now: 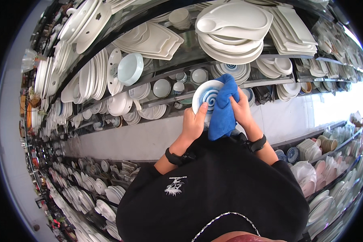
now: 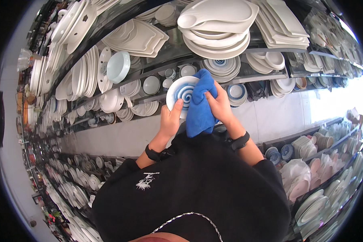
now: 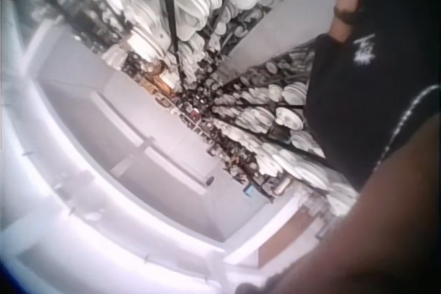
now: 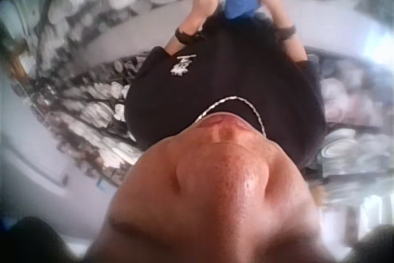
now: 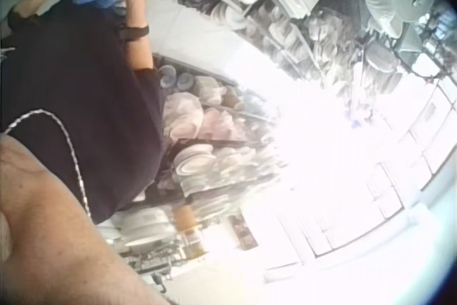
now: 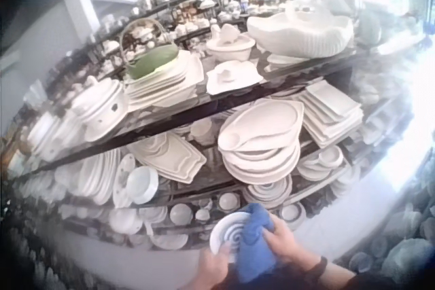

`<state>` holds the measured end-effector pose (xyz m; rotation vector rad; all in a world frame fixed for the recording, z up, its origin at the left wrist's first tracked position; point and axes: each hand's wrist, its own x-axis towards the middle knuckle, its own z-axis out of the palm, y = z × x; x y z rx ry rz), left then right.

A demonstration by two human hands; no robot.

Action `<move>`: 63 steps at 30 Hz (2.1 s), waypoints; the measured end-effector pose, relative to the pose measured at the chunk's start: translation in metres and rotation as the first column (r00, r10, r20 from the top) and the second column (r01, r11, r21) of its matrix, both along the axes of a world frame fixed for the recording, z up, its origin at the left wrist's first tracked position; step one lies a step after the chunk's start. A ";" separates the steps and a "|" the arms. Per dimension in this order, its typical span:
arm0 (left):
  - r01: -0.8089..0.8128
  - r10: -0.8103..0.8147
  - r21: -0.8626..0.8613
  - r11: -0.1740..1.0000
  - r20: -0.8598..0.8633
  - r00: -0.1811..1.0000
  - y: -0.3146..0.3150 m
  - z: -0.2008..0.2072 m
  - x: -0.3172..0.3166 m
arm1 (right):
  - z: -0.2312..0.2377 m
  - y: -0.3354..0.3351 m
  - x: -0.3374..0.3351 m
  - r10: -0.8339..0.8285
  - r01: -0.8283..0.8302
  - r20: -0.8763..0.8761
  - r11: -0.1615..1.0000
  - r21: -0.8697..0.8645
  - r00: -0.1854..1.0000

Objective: The person wipes various ceramic dishes and bowls with a blue cloth in a dishware store. They pick up items from metal shelves, wipe them, and place them back. The person handles plates, bowls, and small cups one at a time.

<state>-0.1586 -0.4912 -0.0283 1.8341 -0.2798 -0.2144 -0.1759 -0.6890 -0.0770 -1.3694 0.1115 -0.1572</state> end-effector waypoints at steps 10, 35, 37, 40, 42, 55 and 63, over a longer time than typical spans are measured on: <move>-0.072 0.068 0.138 0.988 0.039 0.997 0.020 -0.003 0.017 | 0.000 0.022 0.025 -0.108 0.105 -0.055 0.993 -0.051 0.993; -0.407 0.062 -0.397 0.823 -0.649 0.758 0.020 -0.146 0.185 | 0.007 0.025 0.012 -0.595 0.491 -0.090 0.731 -0.474 0.799; -0.411 0.074 -0.369 0.834 -0.662 0.746 0.021 -0.148 0.194 | 0.000 0.030 0.004 -0.633 0.535 -0.069 0.703 -0.469 0.771; -0.424 0.073 -0.369 0.827 -0.677 0.732 0.022 -0.156 0.206 | -0.003 0.032 0.001 -0.673 0.565 -0.065 0.666 -0.487 0.737; -0.434 0.066 -0.380 0.816 -0.686 0.724 0.025 -0.163 0.210 | -0.004 0.028 0.002 -0.675 0.557 -0.085 0.666 -0.496 0.733; -0.499 0.090 -0.392 0.773 -0.711 0.697 0.004 -0.173 0.213 | 0.004 0.036 0.039 -0.665 0.593 -0.010 0.673 -0.443 0.747; -0.572 -0.091 -0.558 0.601 -0.759 0.645 0.001 -0.170 0.208 | -0.008 0.019 0.028 -0.675 0.594 -0.034 0.671 -0.444 0.737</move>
